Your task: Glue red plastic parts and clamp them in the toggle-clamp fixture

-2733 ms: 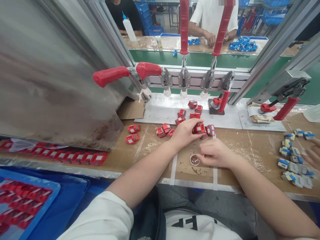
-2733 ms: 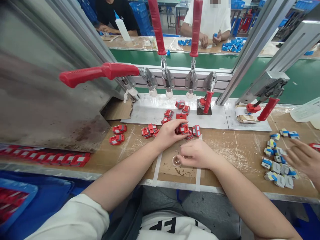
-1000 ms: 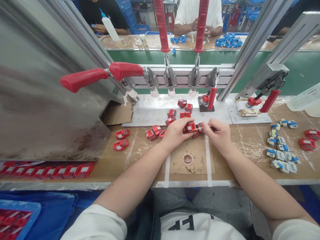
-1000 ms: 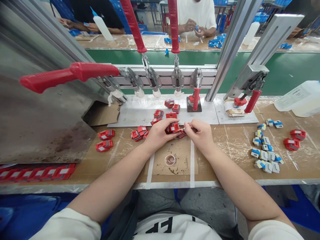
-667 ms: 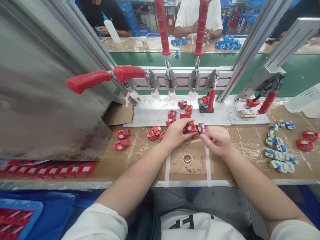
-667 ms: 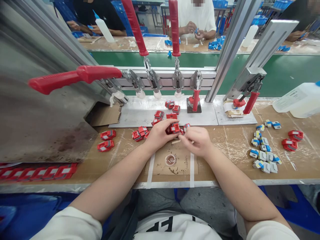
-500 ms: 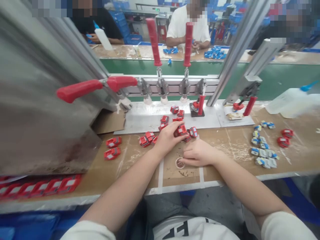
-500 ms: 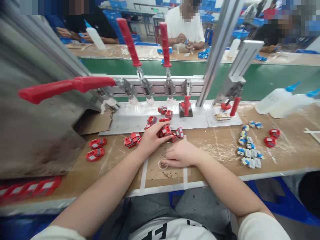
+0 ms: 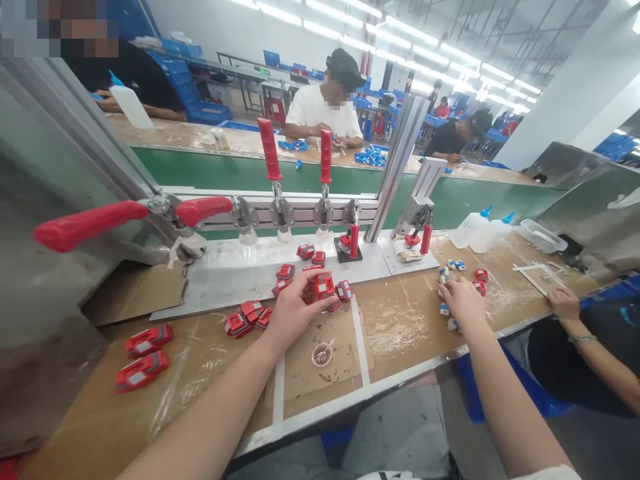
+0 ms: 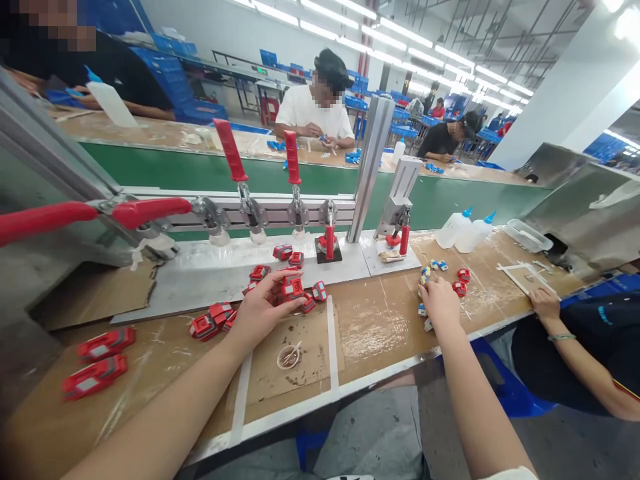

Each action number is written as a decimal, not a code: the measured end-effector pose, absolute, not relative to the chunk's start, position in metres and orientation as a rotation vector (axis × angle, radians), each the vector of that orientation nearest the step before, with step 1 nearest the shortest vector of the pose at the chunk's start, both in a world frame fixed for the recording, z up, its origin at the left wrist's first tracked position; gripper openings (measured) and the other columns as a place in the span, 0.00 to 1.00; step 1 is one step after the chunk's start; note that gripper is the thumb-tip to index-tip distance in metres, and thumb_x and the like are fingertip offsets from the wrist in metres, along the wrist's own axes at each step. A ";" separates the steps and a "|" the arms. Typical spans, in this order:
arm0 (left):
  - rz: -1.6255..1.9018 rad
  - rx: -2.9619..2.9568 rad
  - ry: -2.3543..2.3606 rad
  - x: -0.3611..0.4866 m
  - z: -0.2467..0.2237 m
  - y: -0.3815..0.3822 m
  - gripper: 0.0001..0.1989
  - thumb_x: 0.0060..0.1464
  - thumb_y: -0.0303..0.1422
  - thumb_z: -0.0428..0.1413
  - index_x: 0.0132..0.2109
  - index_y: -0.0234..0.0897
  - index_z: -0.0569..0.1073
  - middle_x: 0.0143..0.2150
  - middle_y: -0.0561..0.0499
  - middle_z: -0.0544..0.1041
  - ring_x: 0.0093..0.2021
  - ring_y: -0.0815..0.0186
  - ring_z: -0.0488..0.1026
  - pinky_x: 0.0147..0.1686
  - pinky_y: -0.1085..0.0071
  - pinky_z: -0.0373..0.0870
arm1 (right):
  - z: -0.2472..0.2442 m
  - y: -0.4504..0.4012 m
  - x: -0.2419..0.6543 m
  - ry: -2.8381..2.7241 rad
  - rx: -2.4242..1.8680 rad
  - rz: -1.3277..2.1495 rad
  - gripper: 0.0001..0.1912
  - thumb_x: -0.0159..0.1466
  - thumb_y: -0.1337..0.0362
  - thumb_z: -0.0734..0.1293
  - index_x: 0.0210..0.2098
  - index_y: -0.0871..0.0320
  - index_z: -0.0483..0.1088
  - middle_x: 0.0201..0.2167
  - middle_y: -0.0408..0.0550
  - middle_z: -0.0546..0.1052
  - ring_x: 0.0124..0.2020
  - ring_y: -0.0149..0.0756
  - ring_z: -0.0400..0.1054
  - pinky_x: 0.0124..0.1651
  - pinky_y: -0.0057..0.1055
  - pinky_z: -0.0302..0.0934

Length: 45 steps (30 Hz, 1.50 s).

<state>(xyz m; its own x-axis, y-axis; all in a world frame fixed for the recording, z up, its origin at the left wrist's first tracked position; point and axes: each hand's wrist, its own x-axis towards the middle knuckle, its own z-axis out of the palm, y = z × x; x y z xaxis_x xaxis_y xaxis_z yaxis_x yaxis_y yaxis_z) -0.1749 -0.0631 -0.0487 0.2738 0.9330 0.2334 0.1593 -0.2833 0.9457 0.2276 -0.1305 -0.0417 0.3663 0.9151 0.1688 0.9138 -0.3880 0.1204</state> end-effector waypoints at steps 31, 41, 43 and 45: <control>1.242 1.851 0.878 -0.179 -0.056 -0.069 0.28 0.46 0.41 0.73 0.52 0.39 0.75 0.50 0.47 0.79 0.49 0.59 0.77 0.50 0.64 0.74 | -0.017 -0.116 0.018 2.665 2.579 -2.131 0.18 0.57 0.51 0.78 0.43 0.54 0.84 0.38 0.50 0.84 0.38 0.41 0.77 0.43 0.37 0.73; 1.360 2.194 0.913 -0.179 -0.060 -0.068 0.24 0.53 0.39 0.70 0.53 0.38 0.73 0.49 0.46 0.80 0.51 0.59 0.78 0.51 0.63 0.76 | -0.034 -0.115 0.011 2.974 2.595 -1.650 0.15 0.61 0.53 0.75 0.43 0.53 0.83 0.41 0.50 0.84 0.41 0.43 0.78 0.45 0.38 0.74; 1.358 2.320 0.947 -0.180 -0.056 -0.070 0.21 0.56 0.37 0.68 0.54 0.39 0.72 0.50 0.45 0.79 0.52 0.58 0.78 0.52 0.61 0.76 | -0.041 -0.113 0.009 3.044 2.570 -1.589 0.15 0.63 0.53 0.74 0.44 0.53 0.83 0.42 0.51 0.83 0.43 0.44 0.77 0.48 0.39 0.73; 1.292 2.480 0.986 -0.178 -0.049 -0.071 0.19 0.60 0.34 0.64 0.56 0.39 0.71 0.52 0.44 0.78 0.53 0.58 0.77 0.53 0.61 0.76 | -0.048 -0.111 0.009 3.015 2.569 -1.662 0.17 0.64 0.52 0.73 0.47 0.53 0.82 0.45 0.51 0.83 0.45 0.45 0.77 0.51 0.41 0.73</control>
